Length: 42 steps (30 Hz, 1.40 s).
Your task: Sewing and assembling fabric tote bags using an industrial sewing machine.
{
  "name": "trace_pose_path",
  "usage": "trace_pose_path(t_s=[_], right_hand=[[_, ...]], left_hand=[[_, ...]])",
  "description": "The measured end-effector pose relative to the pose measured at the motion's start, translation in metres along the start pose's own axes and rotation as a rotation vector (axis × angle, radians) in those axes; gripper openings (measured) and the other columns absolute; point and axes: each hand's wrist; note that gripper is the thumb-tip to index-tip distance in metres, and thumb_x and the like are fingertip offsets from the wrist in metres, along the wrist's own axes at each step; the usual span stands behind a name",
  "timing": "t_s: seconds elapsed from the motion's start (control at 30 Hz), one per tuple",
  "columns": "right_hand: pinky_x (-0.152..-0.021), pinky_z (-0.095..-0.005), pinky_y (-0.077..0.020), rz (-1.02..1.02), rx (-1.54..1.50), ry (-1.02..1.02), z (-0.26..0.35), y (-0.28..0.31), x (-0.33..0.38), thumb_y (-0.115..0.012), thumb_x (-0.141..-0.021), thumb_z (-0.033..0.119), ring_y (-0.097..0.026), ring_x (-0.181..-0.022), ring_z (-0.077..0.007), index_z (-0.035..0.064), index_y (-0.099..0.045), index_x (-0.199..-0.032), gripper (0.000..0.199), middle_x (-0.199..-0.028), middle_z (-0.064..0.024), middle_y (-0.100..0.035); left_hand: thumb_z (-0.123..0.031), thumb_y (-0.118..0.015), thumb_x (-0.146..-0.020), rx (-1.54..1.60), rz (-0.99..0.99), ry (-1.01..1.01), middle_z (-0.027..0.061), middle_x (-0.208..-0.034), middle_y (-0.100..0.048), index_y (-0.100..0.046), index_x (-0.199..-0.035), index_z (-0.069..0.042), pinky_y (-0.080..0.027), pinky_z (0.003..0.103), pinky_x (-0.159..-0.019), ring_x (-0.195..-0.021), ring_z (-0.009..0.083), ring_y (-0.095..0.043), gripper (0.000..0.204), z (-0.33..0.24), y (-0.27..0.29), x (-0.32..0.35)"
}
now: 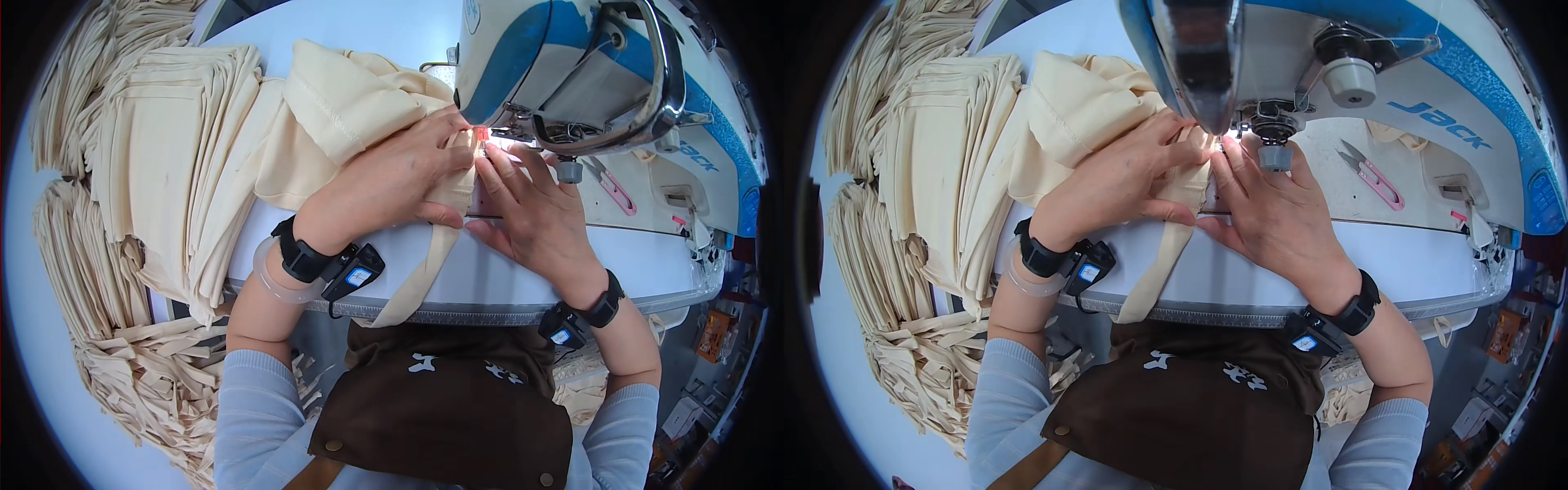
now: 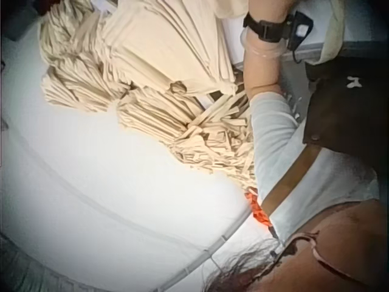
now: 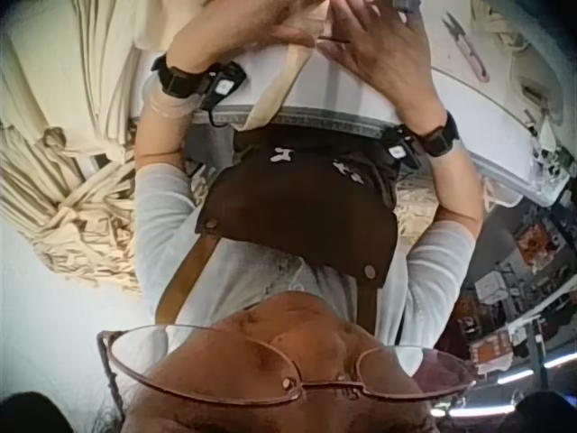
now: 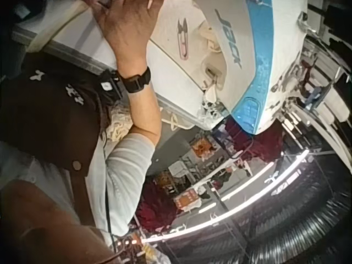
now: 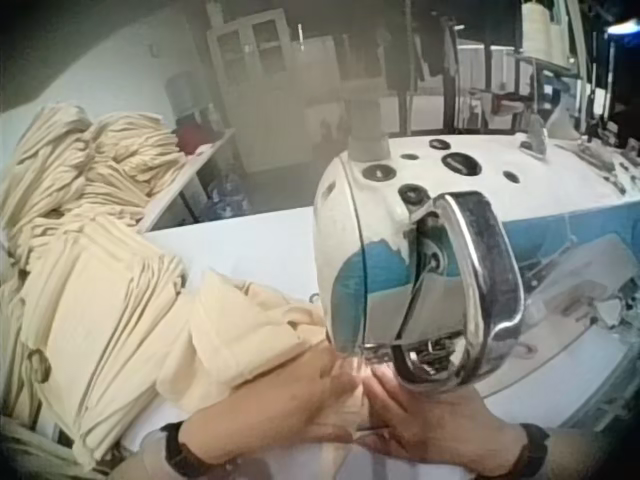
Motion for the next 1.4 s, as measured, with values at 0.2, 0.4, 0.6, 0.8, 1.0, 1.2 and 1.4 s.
trace_pose_path(t_s=[0.2, 0.4, 0.6, 0.8, 1.0, 1.2, 1.4], right_hand=[[-0.097, -0.0406, -0.0625, -0.014, -0.035, -0.006, -0.006, -0.006, -0.002, -0.078, -0.095, 0.058, -0.059, -0.145, -0.0280, 0.0081, -0.059, -0.162, 0.086, -0.160, -0.0068, -0.063], [-0.093, -0.0400, -0.0641, -0.012, -0.006, -0.010, -0.007, -0.008, -0.001, -0.076, -0.097, 0.060, -0.060, -0.143, -0.0270, 0.0075, -0.058, -0.162, 0.085, -0.159, -0.0064, -0.064], [-0.092, -0.0393, -0.0630, -0.022, 0.009, -0.005, -0.005, -0.006, -0.002, -0.075, -0.097, 0.062, -0.059, -0.143, -0.0261, 0.0084, -0.058, -0.162, 0.086, -0.160, -0.0047, -0.063], [-0.096, -0.0404, -0.0628, 0.025, 0.033, -0.019, -0.006, -0.007, -0.002, -0.076, -0.097, 0.061, -0.059, -0.143, -0.0280, 0.0113, -0.058, -0.163, 0.085, -0.161, -0.0032, -0.062], [-0.099, -0.0422, -0.0641, 0.085, -0.026, -0.087, -0.005, -0.009, -0.003, -0.078, -0.098, 0.058, -0.060, -0.142, -0.0341, 0.0161, -0.057, -0.164, 0.081, -0.164, -0.0013, -0.059], [-0.095, -0.0428, -0.0658, 0.086, -0.098, -0.115, -0.007, -0.009, -0.005, -0.080, -0.099, 0.052, -0.061, -0.138, -0.0366, 0.0197, -0.059, -0.163, 0.074, -0.164, 0.0002, -0.057], [-0.089, -0.0421, -0.0668, 0.069, -0.155, -0.119, -0.007, -0.009, -0.007, -0.079, -0.100, 0.050, -0.062, -0.132, -0.0370, 0.0215, -0.060, -0.161, 0.070, -0.162, 0.0017, -0.057]], left_hand=[[-0.023, -0.101, -0.074, 0.010, 0.036, 0.073, 0.0196, -0.138, -0.060, -0.073, -0.127, 0.001, -0.053, 0.048, -0.114, -0.130, 0.0419, -0.063, 0.064, -0.006, 0.008, -0.010], [-0.024, -0.101, -0.075, 0.055, 0.039, 0.058, 0.0186, -0.134, -0.060, -0.072, -0.124, 0.000, -0.053, 0.048, -0.109, -0.125, 0.0424, -0.063, 0.062, 0.001, 0.007, -0.012], [-0.023, -0.101, -0.075, 0.027, -0.002, 0.025, 0.0178, -0.130, -0.060, -0.072, -0.122, 0.000, -0.054, 0.049, -0.105, -0.123, 0.0426, -0.063, 0.059, 0.002, 0.007, -0.013], [-0.023, -0.101, -0.075, 0.018, 0.032, 0.061, 0.0171, -0.126, -0.061, -0.072, -0.122, -0.001, -0.054, 0.049, -0.103, -0.119, 0.0417, -0.065, 0.060, 0.003, 0.011, -0.014], [-0.026, -0.102, -0.074, 0.018, 0.030, 0.079, 0.0168, -0.124, -0.061, -0.073, -0.121, -0.001, -0.054, 0.048, -0.101, -0.117, 0.0408, -0.066, 0.060, 0.006, 0.010, -0.016], [-0.026, -0.103, -0.073, -0.010, 0.039, 0.069, 0.0164, -0.126, -0.061, -0.073, -0.120, -0.001, -0.055, 0.048, -0.101, -0.117, 0.0414, -0.066, 0.061, 0.008, 0.011, -0.016], [-0.027, -0.103, -0.072, -0.005, -0.020, 0.005, 0.0185, -0.127, -0.061, -0.074, -0.119, -0.001, -0.056, 0.049, -0.101, -0.118, 0.0427, -0.067, 0.061, 0.013, 0.010, -0.014]])
Point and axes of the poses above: each hand's wrist, its own x-axis away from the middle knuckle, its own y-axis out of the back of the hand, z = x × y
